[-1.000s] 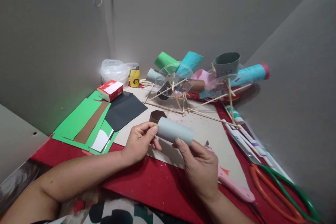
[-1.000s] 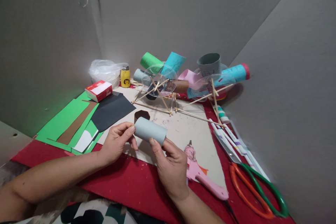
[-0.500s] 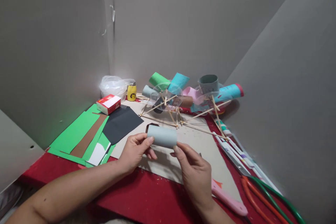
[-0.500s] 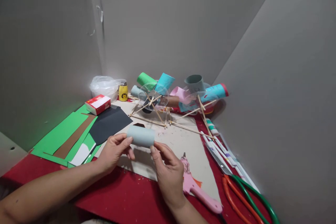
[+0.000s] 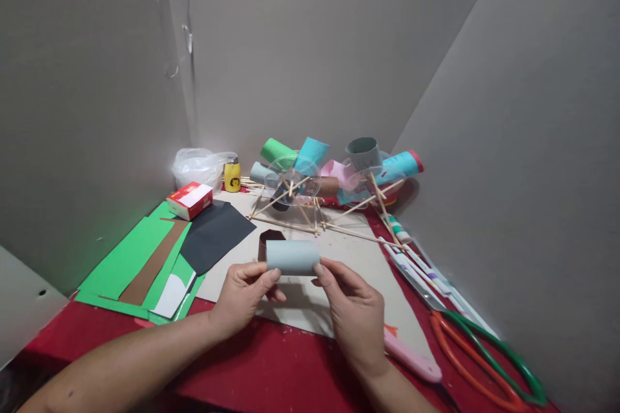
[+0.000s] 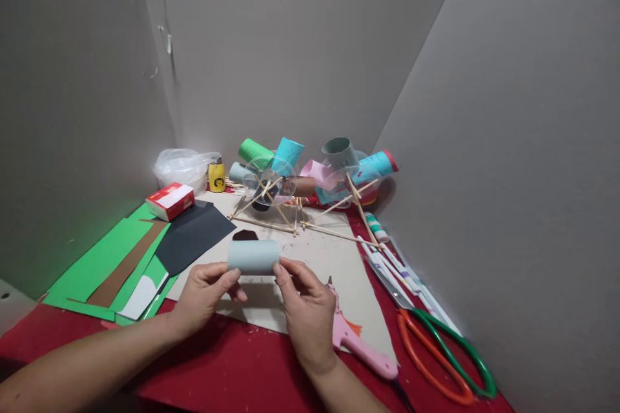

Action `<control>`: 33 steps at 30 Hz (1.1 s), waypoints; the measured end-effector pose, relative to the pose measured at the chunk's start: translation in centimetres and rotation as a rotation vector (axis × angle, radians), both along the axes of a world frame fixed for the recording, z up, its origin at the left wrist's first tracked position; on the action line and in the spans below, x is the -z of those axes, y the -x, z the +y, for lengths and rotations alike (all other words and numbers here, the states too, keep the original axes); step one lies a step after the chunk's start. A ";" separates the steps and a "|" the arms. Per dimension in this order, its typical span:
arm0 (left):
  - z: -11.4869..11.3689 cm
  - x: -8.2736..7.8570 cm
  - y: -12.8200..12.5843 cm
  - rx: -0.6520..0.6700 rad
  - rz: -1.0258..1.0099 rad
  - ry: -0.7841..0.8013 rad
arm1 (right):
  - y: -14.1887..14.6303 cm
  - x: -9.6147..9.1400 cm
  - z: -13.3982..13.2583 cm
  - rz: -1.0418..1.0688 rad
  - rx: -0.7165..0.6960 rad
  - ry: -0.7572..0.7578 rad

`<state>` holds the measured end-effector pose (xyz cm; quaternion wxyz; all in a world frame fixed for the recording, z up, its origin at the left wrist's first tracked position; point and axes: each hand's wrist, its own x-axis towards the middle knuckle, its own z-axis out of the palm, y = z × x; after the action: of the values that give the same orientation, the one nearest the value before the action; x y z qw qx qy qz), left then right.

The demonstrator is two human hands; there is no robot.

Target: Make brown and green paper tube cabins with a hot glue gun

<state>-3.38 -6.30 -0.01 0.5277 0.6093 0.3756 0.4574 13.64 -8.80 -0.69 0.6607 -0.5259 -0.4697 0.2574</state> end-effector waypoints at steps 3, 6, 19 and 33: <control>0.1 0.2 0.0 0.004 0.034 -0.024 | -0.1 0.1 0.1 0.011 -0.001 0.018; 0.3 0.5 0.0 0.021 0.049 -0.013 | -0.1 -0.1 0.2 0.022 -0.048 0.045; 0.1 0.6 0.0 0.024 0.040 0.014 | 0.1 -0.9 0.4 0.075 -0.216 0.078; 0.2 -0.1 -0.1 -0.006 -0.088 0.021 | 0.0 -0.8 -0.3 0.061 -0.178 0.076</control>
<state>-3.31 -6.14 0.07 0.5488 0.5819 0.3585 0.4813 13.64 -9.07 0.14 0.6287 -0.4986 -0.4841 0.3489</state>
